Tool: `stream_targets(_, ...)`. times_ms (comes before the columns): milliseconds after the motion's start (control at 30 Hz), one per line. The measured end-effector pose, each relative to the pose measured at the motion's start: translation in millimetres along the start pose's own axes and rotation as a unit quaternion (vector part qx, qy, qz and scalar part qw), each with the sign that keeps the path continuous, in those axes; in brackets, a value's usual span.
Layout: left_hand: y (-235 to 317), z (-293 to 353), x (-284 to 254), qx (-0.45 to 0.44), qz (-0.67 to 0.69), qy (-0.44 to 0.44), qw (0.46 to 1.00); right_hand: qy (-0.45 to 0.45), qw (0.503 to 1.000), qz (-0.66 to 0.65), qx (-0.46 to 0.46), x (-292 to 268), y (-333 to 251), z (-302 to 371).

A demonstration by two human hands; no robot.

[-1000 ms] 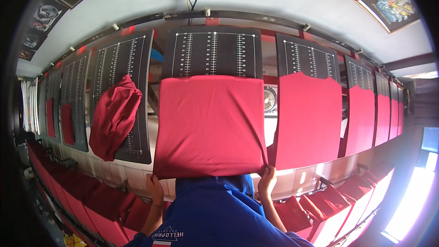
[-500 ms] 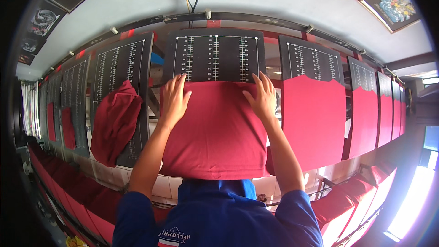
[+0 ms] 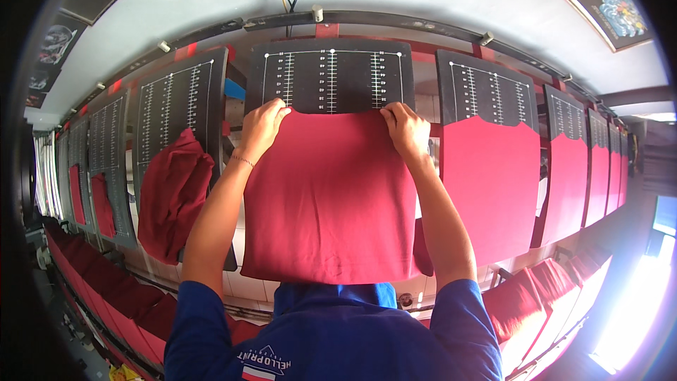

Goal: The person places red t-shirts onto the platens of a multi-station screen printing press, smoothing them flat by hand.

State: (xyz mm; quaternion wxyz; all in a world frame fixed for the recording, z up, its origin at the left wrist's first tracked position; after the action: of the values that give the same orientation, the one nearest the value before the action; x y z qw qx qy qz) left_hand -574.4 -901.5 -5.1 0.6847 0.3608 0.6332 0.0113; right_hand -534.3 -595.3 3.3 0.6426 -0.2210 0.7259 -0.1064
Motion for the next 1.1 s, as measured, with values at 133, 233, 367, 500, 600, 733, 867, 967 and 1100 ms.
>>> stream_targets(133, -4, -1, 1, -0.011, 0.002, 0.001, 1.000, 0.001, 1.000, 0.014, 0.007, -1, 0, -3)
stream_targets(233, -4, -4, 1, -0.015, 0.006, 0.002, 1.000, 0.001, 1.000, 0.020, 0.004, -1, 0, -7)
stream_targets(367, -4, -4, 1, -0.014, -0.006, -0.001, 1.000, 0.006, 1.000, 0.025, 0.006, 0, -1, -8)
stream_targets(500, -3, -5, 0, -0.017, -0.023, 0.001, 1.000, -0.006, 0.999, 0.036, 0.024, 2, 0, -11)
stream_targets(600, -3, -5, -2, -0.042, -0.082, -0.007, 0.996, -0.038, 0.998, 0.029, 0.040, 4, 5, -14)
stream_targets(733, -38, 10, -30, -0.173, -0.248, -0.058, 0.951, -0.075, 0.988, 0.074, 0.114, -7, 37, -10)
stream_targets(867, -48, 29, -63, -0.243, -0.240, 0.018, 0.940, 0.031, 0.979, 0.132, 0.150, -36, 74, 13)
stream_targets(967, 60, 40, -28, 0.087, -0.104, -0.045, 0.990, -0.084, 0.989, 0.015, -0.122, 6, -27, 32)
stream_targets(1100, 24, 30, -25, -0.087, -0.266, 0.013, 0.960, -0.043, 0.906, 0.418, -0.050, 19, 34, 34)
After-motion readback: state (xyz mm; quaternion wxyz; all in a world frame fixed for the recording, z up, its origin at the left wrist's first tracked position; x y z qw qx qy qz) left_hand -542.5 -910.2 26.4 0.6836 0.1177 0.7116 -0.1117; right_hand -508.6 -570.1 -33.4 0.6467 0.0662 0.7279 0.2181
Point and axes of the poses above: each hand's wrist, its own z-axis away from the middle knuckle, its own x-axis out of the palm, y = z × x, the point moved 9 cm from there along -z, towards the middle knuckle, and after that the axes turned 15 degrees about -y, right-handed, at the moved point
